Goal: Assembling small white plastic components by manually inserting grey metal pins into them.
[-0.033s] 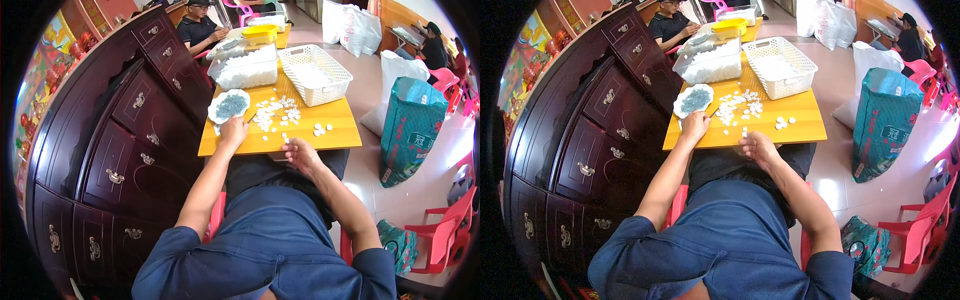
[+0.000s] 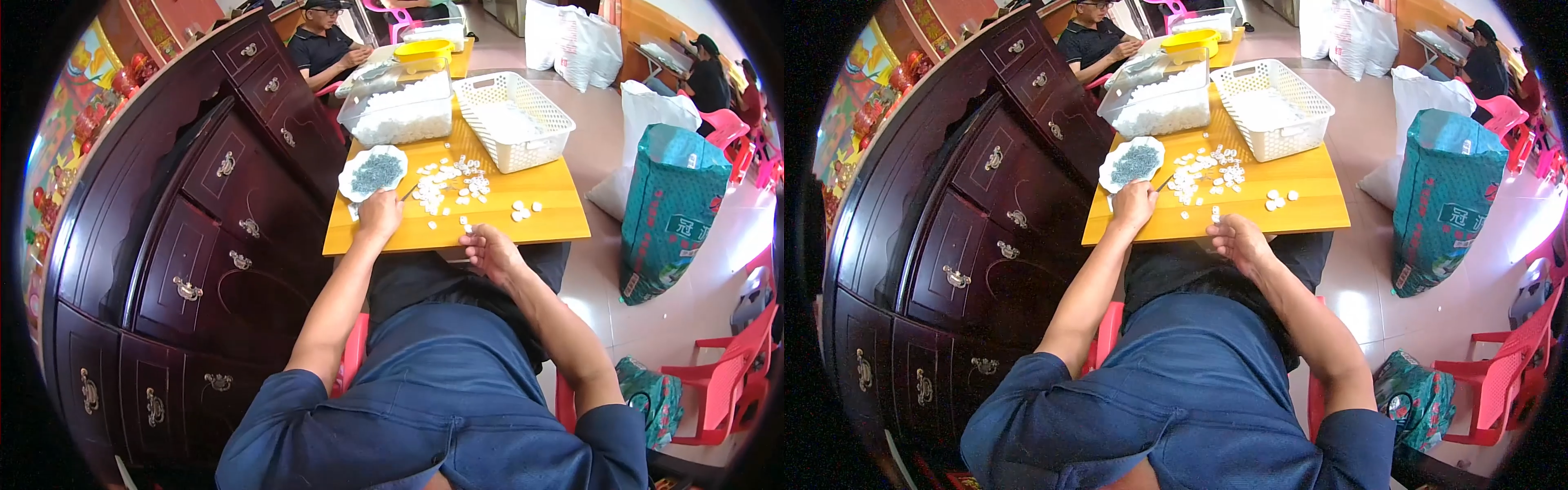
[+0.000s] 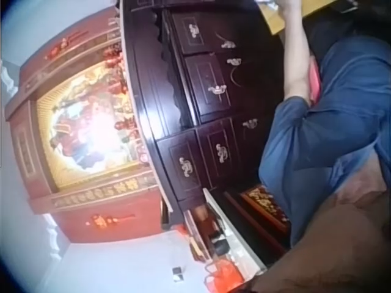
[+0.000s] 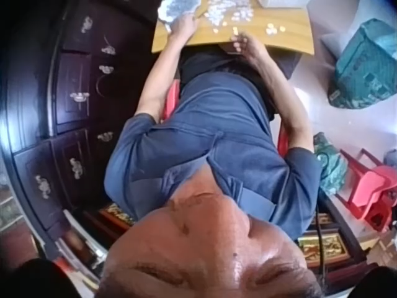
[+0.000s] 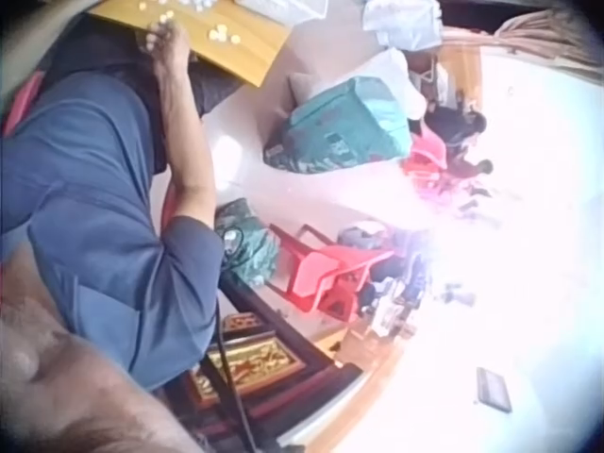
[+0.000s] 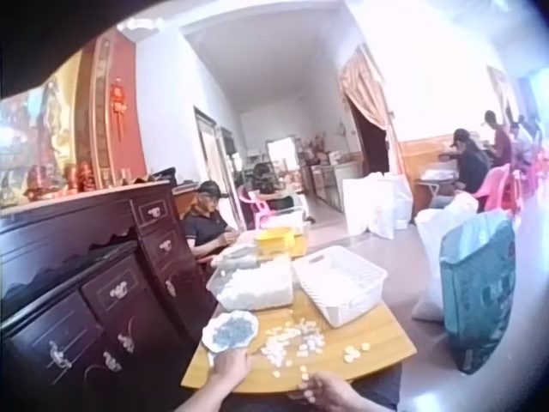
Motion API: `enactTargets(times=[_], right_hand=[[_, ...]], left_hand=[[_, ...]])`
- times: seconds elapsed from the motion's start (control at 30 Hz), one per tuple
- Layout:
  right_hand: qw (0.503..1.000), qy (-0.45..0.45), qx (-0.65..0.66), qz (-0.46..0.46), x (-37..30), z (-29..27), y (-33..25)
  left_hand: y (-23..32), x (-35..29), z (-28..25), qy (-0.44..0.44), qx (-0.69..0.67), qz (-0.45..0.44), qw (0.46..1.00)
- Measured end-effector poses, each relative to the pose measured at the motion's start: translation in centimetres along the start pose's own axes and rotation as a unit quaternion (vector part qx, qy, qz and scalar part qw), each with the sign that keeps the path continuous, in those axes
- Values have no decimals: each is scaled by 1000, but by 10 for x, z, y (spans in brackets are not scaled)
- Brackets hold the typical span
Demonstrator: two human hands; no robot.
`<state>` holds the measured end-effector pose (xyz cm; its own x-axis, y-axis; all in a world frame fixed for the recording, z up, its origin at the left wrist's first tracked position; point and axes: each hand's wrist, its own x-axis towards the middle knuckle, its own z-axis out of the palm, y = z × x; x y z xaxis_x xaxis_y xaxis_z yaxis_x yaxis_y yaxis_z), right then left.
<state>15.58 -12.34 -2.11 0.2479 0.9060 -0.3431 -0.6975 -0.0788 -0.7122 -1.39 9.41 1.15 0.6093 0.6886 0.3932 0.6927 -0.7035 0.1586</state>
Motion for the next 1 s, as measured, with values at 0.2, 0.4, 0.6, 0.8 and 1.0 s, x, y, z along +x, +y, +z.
enactTargets(times=[0.2, 0.4, 0.6, 0.8, 1.0], right_hand=[[995, -4, 96, 31, 5, -4, 0], [991, -29, 127, 31, 8, -7, -3], [997, -21, 62, -31, 3, -1, 4], [997, -27, 53, -45, 1, 1, 5], [997, -24, 52, -42, 1, 2, 7]], left_hand=[[-12, -17, -9, 5, 20, -22, 1000], [19, -63, -58, 45, -107, 24, 993], [73, -91, -79, -94, -249, 71, 961], [88, -94, -68, -35, -336, 96, 936], [88, -94, -60, -29, -346, 98, 933]])
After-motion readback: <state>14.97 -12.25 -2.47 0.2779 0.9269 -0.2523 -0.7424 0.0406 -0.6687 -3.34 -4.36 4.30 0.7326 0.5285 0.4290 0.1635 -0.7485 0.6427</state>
